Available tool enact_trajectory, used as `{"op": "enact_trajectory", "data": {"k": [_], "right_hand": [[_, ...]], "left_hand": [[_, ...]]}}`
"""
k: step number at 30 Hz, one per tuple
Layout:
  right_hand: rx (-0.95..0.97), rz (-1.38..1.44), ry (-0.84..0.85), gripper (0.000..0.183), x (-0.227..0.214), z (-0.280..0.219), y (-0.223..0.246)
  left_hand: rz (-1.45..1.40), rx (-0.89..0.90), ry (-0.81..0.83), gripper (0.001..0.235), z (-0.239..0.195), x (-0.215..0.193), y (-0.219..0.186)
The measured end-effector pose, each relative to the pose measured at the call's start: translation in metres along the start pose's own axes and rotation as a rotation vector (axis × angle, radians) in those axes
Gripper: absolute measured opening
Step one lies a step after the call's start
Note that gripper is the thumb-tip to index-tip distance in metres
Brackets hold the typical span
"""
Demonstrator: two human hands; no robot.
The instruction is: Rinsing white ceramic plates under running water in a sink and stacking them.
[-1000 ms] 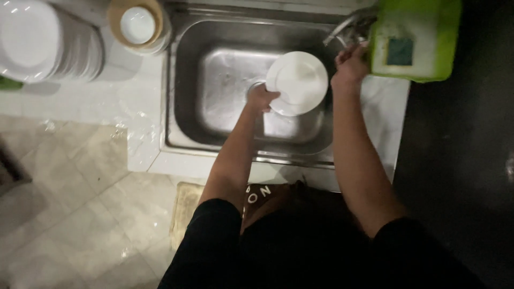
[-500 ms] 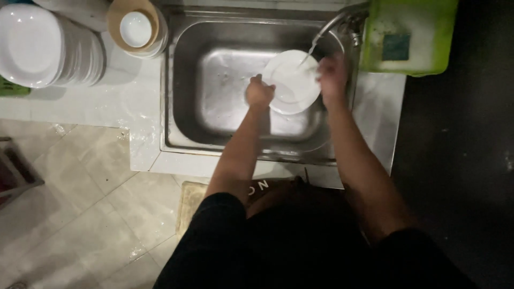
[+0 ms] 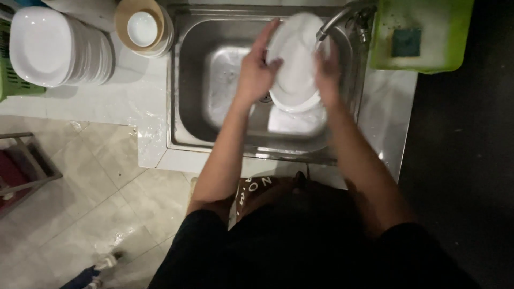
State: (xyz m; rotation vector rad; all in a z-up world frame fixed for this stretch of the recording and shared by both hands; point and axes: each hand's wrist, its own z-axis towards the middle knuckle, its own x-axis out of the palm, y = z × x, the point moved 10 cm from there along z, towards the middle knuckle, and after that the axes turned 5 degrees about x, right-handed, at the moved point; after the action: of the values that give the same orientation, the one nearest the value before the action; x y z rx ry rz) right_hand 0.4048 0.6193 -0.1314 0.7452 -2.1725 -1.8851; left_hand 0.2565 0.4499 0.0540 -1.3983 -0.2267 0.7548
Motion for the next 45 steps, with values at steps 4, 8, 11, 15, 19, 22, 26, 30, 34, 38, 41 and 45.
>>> {"op": "enact_trajectory", "data": {"k": [4,8,11,15,19,22,26,30,34,38,41,45], "right_hand": [[-0.507,-0.029,0.350,0.060,-0.018,-0.031,0.007],[0.538,1.286,0.466,0.055,0.018,-0.071,0.050],[0.531,1.232,0.270,0.058,0.011,-0.080,0.051],[0.545,1.181,0.332,0.058,0.013,-0.067,0.018],[0.416,1.185,0.070,0.061,-0.042,-0.064,0.025],[0.271,1.229,0.302,0.076,-0.041,-0.073,0.066],[0.409,1.216,0.222,0.069,-0.012,-0.085,0.022],[0.243,1.250,0.386,0.065,0.012,-0.071,0.027],[0.547,1.371,0.162,0.065,-0.028,-0.047,-0.025],[0.403,1.220,0.291,0.068,-0.020,-0.074,0.041],[0.454,1.141,0.303,0.065,0.010,-0.082,0.038],[0.359,1.159,0.218,0.037,-0.023,-0.045,-0.012]], "left_hand": [[-0.335,-0.146,-0.147,0.055,0.011,0.001,0.095],[0.412,-0.166,-0.057,0.052,0.025,0.042,0.164],[0.624,-0.168,-0.060,0.073,0.026,0.082,0.145],[0.273,0.114,-0.058,0.074,0.006,0.161,0.080],[0.553,0.337,0.460,0.061,-0.024,0.162,-0.012],[0.489,0.121,0.792,0.061,-0.022,0.129,0.009],[0.908,0.193,0.363,0.083,0.021,0.113,0.055],[0.743,0.364,0.346,0.085,0.011,0.139,0.042],[0.666,0.727,0.526,0.074,-0.048,0.170,0.017],[0.930,0.293,0.616,0.076,0.011,0.131,0.047],[1.004,0.198,0.572,0.072,0.018,0.139,0.063],[0.778,0.638,0.340,0.060,-0.032,0.200,0.033]]}}
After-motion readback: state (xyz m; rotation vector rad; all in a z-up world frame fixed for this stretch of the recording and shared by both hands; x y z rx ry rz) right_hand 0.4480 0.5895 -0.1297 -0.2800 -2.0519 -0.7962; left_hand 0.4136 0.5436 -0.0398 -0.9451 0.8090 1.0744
